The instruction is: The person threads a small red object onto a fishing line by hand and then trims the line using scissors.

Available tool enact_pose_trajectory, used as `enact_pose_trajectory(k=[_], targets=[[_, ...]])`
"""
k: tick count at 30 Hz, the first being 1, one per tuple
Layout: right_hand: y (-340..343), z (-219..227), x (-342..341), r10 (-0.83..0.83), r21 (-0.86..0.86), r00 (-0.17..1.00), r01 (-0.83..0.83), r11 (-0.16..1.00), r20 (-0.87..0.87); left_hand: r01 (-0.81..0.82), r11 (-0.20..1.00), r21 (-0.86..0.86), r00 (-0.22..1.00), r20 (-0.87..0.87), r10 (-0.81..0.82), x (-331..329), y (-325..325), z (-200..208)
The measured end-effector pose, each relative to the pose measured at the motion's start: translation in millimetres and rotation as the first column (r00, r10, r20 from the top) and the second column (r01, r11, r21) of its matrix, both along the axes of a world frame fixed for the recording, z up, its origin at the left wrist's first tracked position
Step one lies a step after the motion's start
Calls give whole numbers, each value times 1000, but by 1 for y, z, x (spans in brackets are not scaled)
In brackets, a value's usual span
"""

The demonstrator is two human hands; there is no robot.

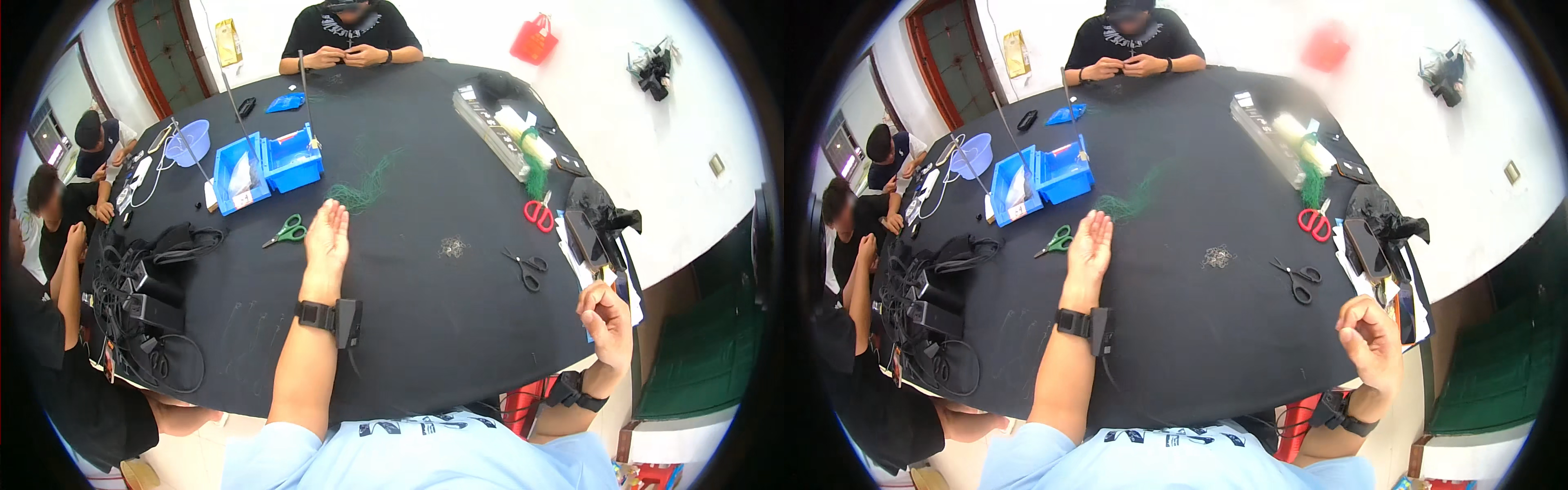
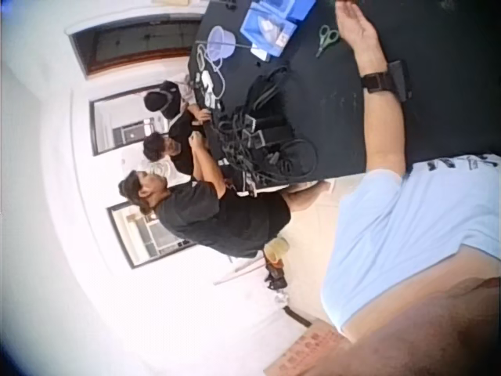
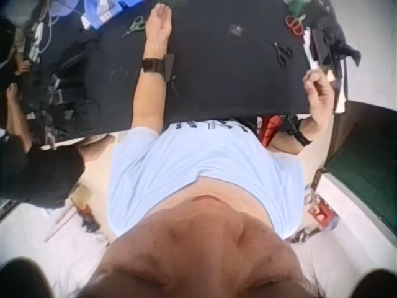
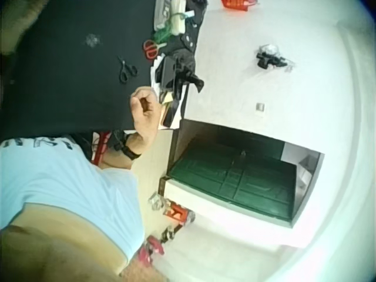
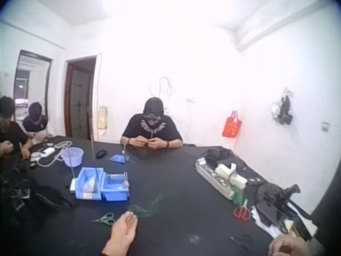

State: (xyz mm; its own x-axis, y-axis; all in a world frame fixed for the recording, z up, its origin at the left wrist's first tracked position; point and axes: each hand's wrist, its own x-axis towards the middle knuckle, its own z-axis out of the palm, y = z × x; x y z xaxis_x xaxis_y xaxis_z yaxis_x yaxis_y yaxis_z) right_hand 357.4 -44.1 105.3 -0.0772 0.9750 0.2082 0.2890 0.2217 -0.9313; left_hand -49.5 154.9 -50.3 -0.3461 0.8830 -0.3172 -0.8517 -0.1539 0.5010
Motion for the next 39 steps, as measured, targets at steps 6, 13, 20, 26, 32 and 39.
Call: enact_pose_trajectory(k=[6,13,20,26,32,39], targets=[[33,56,-58,355,188,804,-487,853,477,-12,1000,6,887,-462,13,6,-48,51],[108,20,-113,503,160,675,-669,725,540,755,617,222,653,-350,-672,53,-116,91],[121,2,-125,502,100,700,-627,772,508,786,586,199,619,-236,-749,66,-126,83],[124,-2,-128,507,103,723,-615,781,469,770,615,170,638,-212,-740,70,-123,80],[130,-6,-134,476,135,719,-612,780,506,731,673,114,682,-184,-708,71,-120,82],[138,-17,-141,470,174,732,-613,771,493,716,694,78,698,-107,-708,70,-115,73]])
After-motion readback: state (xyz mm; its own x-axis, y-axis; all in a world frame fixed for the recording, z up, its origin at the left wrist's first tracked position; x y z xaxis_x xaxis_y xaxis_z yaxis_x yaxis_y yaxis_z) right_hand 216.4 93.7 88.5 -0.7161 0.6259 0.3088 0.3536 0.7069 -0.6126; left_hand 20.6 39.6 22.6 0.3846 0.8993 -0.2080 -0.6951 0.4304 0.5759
